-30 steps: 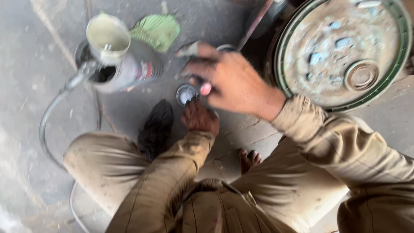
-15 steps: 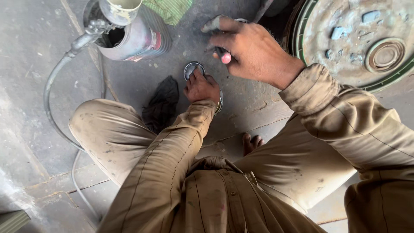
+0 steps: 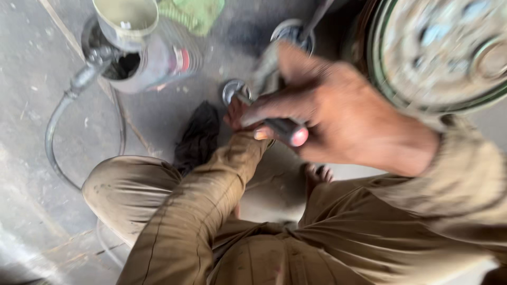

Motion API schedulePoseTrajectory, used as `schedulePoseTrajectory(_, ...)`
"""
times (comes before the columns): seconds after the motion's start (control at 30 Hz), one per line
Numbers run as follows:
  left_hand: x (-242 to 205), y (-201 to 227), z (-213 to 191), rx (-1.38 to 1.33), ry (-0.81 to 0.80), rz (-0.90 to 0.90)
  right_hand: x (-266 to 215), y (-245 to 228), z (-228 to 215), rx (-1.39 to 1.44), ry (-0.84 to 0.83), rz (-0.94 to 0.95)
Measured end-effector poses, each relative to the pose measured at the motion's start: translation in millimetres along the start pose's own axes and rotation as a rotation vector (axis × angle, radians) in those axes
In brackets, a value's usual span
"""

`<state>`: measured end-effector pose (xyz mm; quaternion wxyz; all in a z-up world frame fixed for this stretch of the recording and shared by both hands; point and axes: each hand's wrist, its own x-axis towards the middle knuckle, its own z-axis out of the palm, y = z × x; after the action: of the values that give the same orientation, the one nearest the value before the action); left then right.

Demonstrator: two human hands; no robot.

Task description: The person sits on the floor and uses a metal tool to stir a light-colored liquid inside a paint can. They repeatedly scrape the sides and bottom of the can to mix the contents thoroughly. The person then places the can down and briefly handles a cloth.

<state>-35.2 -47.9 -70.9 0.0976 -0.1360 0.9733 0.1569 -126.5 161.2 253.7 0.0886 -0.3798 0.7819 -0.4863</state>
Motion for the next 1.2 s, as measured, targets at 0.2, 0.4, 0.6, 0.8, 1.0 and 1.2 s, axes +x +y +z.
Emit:
schedulePoseTrajectory(0.2, 31, -42, 27, -1.221, -0.247, -0.08, -26, -24, 15, -0.018, 0.027, 0.36)
schedulePoseTrajectory(0.4, 57, -104, -62, 0.322, -0.505, 0.092, -38, -31, 26, 0.075, 0.156, 0.674)
schedulePoseTrajectory(0.6, 31, -139, -93, 0.791, -0.638, 0.186, -46, -28, 29, 0.191, 0.179, 0.75)
schedulePoseTrajectory(0.8, 61, -175, -107, 0.212, -0.812, 0.299, -36, -1, 53, -0.174, -0.167, 0.807)
schedulePoseTrajectory(1.0, 56, -139, -201, -0.398, -0.675, 0.428, -24, -7, 82, -0.276, -0.545, 1.119)
schedulePoseTrajectory(1.2, -10, -52, -226, -0.113, -0.524, 0.494, -21, -12, 108, -0.091, -0.354, 0.707)
